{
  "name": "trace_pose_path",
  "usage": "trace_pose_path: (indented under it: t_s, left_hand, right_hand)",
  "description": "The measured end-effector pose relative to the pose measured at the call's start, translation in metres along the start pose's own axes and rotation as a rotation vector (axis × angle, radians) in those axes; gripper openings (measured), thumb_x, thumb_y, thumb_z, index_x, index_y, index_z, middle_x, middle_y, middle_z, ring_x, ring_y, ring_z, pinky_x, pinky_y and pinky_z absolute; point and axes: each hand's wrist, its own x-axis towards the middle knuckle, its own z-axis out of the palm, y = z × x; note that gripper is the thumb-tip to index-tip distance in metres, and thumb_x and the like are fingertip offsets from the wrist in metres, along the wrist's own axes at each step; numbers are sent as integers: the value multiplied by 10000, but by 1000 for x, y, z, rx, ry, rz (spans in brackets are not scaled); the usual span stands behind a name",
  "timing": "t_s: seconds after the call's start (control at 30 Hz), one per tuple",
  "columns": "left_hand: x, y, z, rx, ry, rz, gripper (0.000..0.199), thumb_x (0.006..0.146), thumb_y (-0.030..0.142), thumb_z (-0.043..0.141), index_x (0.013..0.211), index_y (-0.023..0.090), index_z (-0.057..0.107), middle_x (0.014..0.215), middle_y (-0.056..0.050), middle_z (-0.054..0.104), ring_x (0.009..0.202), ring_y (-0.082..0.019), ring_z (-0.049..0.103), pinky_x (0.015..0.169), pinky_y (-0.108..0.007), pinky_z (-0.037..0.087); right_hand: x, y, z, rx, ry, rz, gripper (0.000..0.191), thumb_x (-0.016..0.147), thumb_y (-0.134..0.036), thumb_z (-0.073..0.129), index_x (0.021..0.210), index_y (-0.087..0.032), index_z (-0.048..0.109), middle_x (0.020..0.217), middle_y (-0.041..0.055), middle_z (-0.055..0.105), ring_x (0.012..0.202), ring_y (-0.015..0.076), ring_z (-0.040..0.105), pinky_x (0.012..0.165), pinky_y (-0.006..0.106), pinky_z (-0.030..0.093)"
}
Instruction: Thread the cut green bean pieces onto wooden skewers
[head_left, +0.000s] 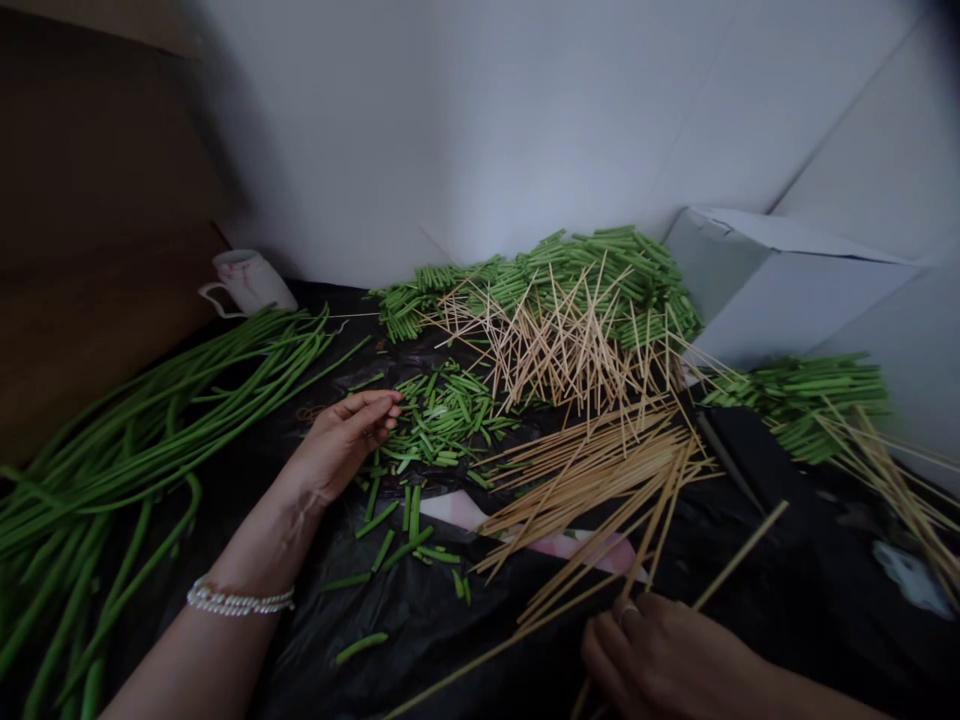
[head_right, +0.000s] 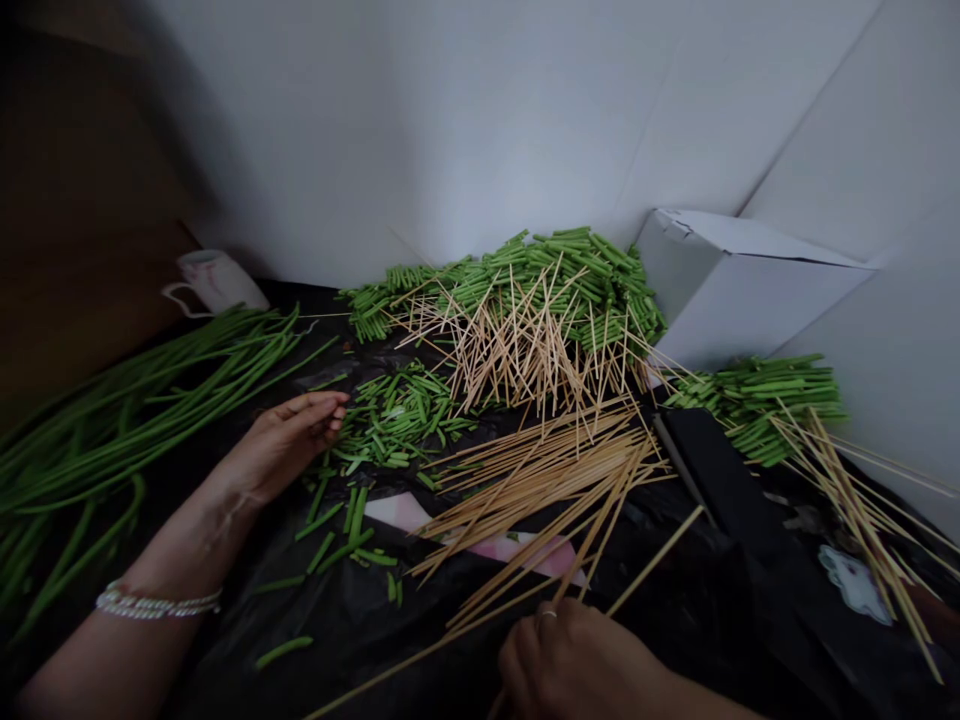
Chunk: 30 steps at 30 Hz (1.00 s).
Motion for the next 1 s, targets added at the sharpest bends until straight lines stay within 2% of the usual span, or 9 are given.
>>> trace_pose_path:
  t_s: [0.1, 0.17, 0.3, 0.43, 0.5, 0.63, 0.73, 0.87, 1.0]
  left_hand:
    - [1, 0, 0, 5, -9, 5, 267, 636, 241, 828, 870, 140, 748, 759, -28, 687, 653, -72, 591, 618, -157, 482]
    - [1, 2, -2, -3, -20, 11, 267, 644, 239, 823, 878, 137, 745, 762, -27, 685, 655, -71, 590, 621, -161, 478]
    - [0, 11, -9, -33, 23, 45, 282, 622, 239, 831, 866, 131, 739, 757, -20, 675, 655, -67, 584, 619, -158, 462]
    - [1, 18, -21, 35, 103, 122, 324, 594, 302, 843, 858, 146, 739, 749, -19, 671, 623, -73, 563, 583, -163, 440]
    - [0, 19, -24, 173, 105, 161, 321, 617, 351, 823, 855, 151, 743, 748, -26, 675, 605, -81, 546, 557, -172, 422]
    - [-3, 16, -24, 546, 44, 213, 298, 665, 414, 773, 779, 142, 739, 709, -38, 674, 598, -114, 535, 545, -203, 403]
    - [-8, 14, -19, 674, -203, 162, 264, 668, 391, 767, 743, 140, 726, 621, -15, 630, 555, -114, 507, 528, -213, 383]
    - [-16, 14, -11, 800, -685, 124, 163, 721, 277, 722, 835, 165, 754, 671, -5, 603, 579, -108, 495, 543, -214, 374]
    - [-25, 13, -2, 1005, -874, 279, 231, 717, 112, 653, 889, 216, 767, 830, -16, 589, 737, -133, 536, 667, -231, 411]
  right_hand:
    - [6, 13, -4, -76, -16, 5, 68, 780, -175, 495, 758, -203, 553, 609, 15, 590, 475, 161, 507, 488, 336, 324]
    - [13, 28, -5, -147, -5, 17, 132, 771, -152, 494, 871, -174, 577, 696, 50, 637, 514, 173, 537, 498, 333, 325]
    - [28, 61, -1, -243, 13, 86, 183, 816, -129, 523, 993, -136, 569, 681, 24, 605, 515, 159, 534, 477, 311, 293]
    - [47, 74, -13, -68, 41, 170, 391, 878, -318, 532, 1218, -128, 495, 817, 42, 645, 622, 168, 576, 517, 301, 330]
    - [61, 71, -27, 21, 100, 224, 337, 918, -428, 462, 1113, -166, 543, 846, 47, 645, 685, 177, 579, 562, 302, 350]
    - [102, 63, -44, 58, 194, 232, 208, 936, -259, 407, 781, -214, 539, 690, 14, 574, 649, 172, 500, 583, 307, 313]
    - [131, 59, -36, -18, 325, 245, 184, 892, -126, 433, 786, -198, 564, 672, 16, 548, 661, 176, 478, 581, 309, 302]
    - [149, 60, -8, -98, 510, 234, 259, 902, -95, 430, 1083, -115, 615, 784, 49, 601, 766, 192, 492, 667, 310, 358]
    - [144, 66, 14, -102, 548, 212, 282, 895, -98, 452, 1116, -79, 626, 779, 57, 604, 787, 198, 486, 711, 319, 384]
